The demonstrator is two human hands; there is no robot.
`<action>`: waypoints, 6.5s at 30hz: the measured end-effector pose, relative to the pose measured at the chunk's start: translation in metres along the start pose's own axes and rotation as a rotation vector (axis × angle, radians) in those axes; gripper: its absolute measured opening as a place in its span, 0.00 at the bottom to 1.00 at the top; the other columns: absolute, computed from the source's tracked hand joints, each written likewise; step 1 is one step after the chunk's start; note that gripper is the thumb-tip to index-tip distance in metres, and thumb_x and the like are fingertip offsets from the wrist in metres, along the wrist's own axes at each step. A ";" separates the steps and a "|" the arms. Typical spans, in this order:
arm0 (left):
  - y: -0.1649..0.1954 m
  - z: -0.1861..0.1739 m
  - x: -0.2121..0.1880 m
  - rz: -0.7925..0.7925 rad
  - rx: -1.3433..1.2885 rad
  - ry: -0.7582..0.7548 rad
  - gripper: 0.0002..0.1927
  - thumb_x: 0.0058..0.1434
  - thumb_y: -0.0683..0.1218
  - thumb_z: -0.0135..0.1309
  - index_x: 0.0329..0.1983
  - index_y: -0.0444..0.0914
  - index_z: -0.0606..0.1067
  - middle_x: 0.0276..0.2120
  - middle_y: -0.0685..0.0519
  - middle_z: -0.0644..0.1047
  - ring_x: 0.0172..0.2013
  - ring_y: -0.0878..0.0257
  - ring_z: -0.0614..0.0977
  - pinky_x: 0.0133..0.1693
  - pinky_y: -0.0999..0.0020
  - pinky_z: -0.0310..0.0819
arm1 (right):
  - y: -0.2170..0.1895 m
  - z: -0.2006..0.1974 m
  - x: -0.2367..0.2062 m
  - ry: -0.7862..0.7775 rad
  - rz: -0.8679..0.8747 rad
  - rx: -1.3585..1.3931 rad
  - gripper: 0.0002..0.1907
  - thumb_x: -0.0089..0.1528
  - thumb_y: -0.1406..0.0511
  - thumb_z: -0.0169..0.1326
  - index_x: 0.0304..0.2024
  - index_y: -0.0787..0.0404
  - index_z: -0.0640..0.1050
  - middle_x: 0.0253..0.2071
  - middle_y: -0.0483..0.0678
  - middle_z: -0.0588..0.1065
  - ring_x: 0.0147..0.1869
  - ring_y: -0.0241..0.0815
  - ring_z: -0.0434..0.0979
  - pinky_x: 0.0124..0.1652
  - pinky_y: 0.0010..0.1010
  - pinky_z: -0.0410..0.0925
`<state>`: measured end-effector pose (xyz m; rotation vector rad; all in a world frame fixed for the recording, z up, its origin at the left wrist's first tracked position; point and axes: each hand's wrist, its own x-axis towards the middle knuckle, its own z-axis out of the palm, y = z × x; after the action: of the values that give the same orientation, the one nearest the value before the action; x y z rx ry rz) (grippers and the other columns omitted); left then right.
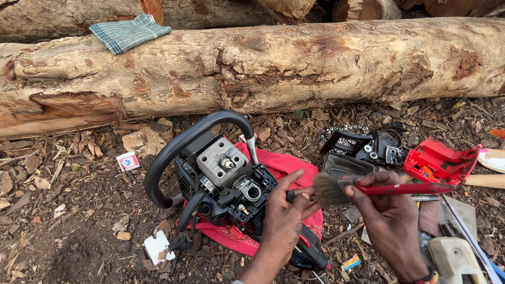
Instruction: The person cleans the carburetor area of a disassembled chainsaw using a brush and a T-handle wrench. They then pick up the red plastic engine cover and scrape out debris from its interior using the wrench.
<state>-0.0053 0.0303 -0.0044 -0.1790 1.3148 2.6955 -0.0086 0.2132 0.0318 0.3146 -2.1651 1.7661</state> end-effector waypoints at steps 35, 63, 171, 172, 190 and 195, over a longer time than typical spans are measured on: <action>0.000 0.009 -0.011 -0.052 0.281 0.087 0.09 0.62 0.39 0.60 0.45 0.33 0.83 0.32 0.53 0.80 0.29 0.71 0.79 0.33 0.75 0.79 | 0.032 0.013 0.003 -0.029 0.609 0.330 0.18 0.60 0.65 0.59 0.52 0.65 0.80 0.39 0.48 0.82 0.36 0.38 0.80 0.39 0.31 0.74; 0.024 0.003 -0.007 0.104 0.334 0.142 0.16 0.57 0.37 0.63 0.48 0.31 0.74 0.35 0.49 0.79 0.33 0.68 0.85 0.34 0.72 0.88 | 0.025 0.023 -0.003 -0.392 0.612 0.099 0.19 0.59 0.64 0.60 0.51 0.65 0.84 0.37 0.48 0.84 0.34 0.36 0.81 0.36 0.31 0.77; 0.156 -0.110 0.012 0.655 1.204 0.823 0.12 0.72 0.53 0.48 0.36 0.43 0.77 0.31 0.58 0.76 0.38 0.64 0.75 0.49 0.57 0.65 | -0.009 0.109 0.035 -0.492 0.618 -0.284 0.16 0.56 0.58 0.67 0.37 0.65 0.87 0.23 0.47 0.82 0.26 0.33 0.76 0.28 0.27 0.71; 0.158 -0.110 0.015 0.689 1.252 0.816 0.12 0.71 0.53 0.49 0.38 0.43 0.77 0.33 0.57 0.76 0.40 0.62 0.75 0.50 0.54 0.62 | -0.005 0.109 0.036 -0.476 0.621 -0.304 0.16 0.57 0.58 0.67 0.38 0.65 0.86 0.24 0.47 0.82 0.26 0.33 0.76 0.29 0.27 0.71; 0.107 -0.047 0.010 0.716 1.616 0.070 0.08 0.59 0.41 0.56 0.40 0.34 0.78 0.44 0.47 0.74 0.53 0.54 0.74 0.62 0.48 0.56 | 0.025 0.097 0.039 -0.490 0.567 -0.168 0.15 0.57 0.63 0.63 0.43 0.66 0.86 0.34 0.46 0.84 0.35 0.33 0.81 0.37 0.29 0.77; 0.104 -0.049 0.015 0.583 1.767 0.046 0.12 0.54 0.42 0.59 0.41 0.32 0.79 0.40 0.45 0.78 0.54 0.54 0.74 0.63 0.42 0.51 | 0.025 0.098 0.039 -0.499 0.538 -0.154 0.15 0.57 0.63 0.64 0.43 0.67 0.86 0.33 0.47 0.84 0.34 0.34 0.80 0.37 0.29 0.76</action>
<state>-0.0363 -0.0711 0.0438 0.3775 3.3314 0.7587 -0.0647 0.1242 0.0072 0.1503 -2.9450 1.9173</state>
